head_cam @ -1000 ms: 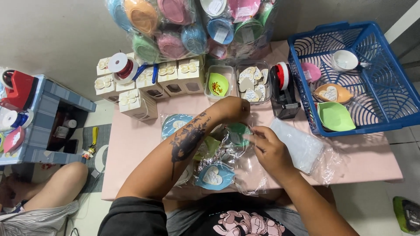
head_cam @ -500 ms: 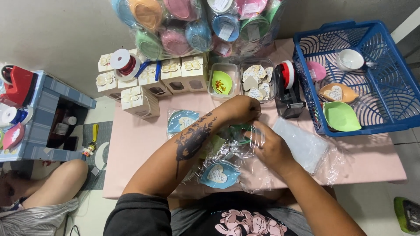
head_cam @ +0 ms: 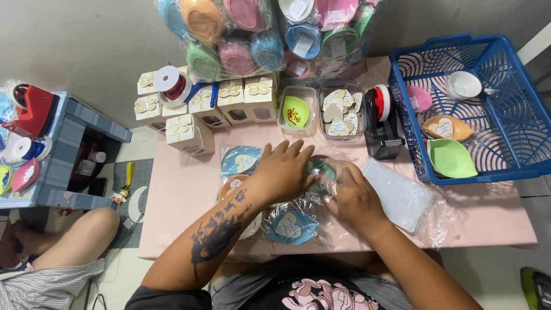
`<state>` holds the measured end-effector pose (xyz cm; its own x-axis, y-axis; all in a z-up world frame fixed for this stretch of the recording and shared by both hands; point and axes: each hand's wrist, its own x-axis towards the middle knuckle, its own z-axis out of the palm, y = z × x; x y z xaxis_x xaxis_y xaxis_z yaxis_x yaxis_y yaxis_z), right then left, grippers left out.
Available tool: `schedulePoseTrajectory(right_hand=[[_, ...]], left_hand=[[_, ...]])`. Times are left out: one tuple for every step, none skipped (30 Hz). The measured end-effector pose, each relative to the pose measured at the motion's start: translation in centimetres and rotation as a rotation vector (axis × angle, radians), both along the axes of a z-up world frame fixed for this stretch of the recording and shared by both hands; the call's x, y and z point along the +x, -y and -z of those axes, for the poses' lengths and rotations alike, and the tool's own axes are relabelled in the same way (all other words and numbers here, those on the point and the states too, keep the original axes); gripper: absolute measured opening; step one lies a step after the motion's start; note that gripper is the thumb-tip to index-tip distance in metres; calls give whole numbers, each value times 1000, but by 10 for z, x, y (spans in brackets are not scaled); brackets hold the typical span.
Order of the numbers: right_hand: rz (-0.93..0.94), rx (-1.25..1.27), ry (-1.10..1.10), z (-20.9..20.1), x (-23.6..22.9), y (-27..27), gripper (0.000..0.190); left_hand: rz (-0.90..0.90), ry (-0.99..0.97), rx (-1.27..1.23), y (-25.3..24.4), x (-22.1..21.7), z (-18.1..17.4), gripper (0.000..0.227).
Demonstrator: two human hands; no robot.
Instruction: Packing small colorful plastic containers and white inserts into clear plastic bags.
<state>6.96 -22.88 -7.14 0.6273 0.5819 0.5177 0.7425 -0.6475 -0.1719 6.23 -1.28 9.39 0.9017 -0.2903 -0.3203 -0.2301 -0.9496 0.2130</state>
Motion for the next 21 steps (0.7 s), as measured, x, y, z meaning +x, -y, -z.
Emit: schedulePoseTrajectory(right_hand=[[1,1,1,-14,-2,-6,35],[57,136,-266,-29,-3,-13,62],[113,270,-533,-43,-5,-18,92],[114,270,-533,-38,-3,-18,92],[102,244,-462,-33,-1,-18,68],[90,218,-392,-29,2,-18,46],[87,216,-392,-25,4,-17,46],[98,224,-374,-21,6,-17,42],[110,233,-354,-18,9,-16,38],[109,233,-351,-28,6,-17,38],[66,289,-366,-37,3,-18,30],[22,346,-380,-46,1,-18,23],[25,345,-380,-40,4,-15,23],[-24,358,-346,-33,8,-12,15],[-73,369,-313,-26,11,-8,8],[-71,367,-316,-27,9,-7,8],[-115,392,-322,-28,9,-6,8],[-160,418,-327,-29,8,-5,8],[-162,415,-327,-31,9,-4,8],[-193,391,-269,-33,10,-4,7],[-225,368,-215,-34,9,-4,8]], left_hand=[[1,1,1,-3,-3,7,69],[4,37,-26,-7,-7,14,69],[6,72,-55,-10,-11,22,68],[7,72,-55,-13,-11,28,68],[-5,114,-96,-15,-12,34,68],[-18,156,-137,-17,-12,40,68],[-21,157,-139,-18,-12,41,68],[-28,162,-155,-18,-12,42,67],[-33,170,-170,-19,-10,43,67],[-35,173,-170,-19,-10,42,67],[-34,161,-171,-19,-10,42,67],[-33,150,-171,-19,-10,41,66],[-31,149,-173,-19,-9,39,66],[-33,149,-183,-19,-9,37,65],[-37,147,-194,-19,-10,35,65],[-37,144,-197,-19,-10,39,65],[-34,156,-196,-20,-9,42,65],[-31,167,-196,-21,-8,45,66],[-34,168,-198,-21,-8,44,66],[-30,167,-204,-22,-8,43,66],[-28,162,-209,-22,-9,42,66]])
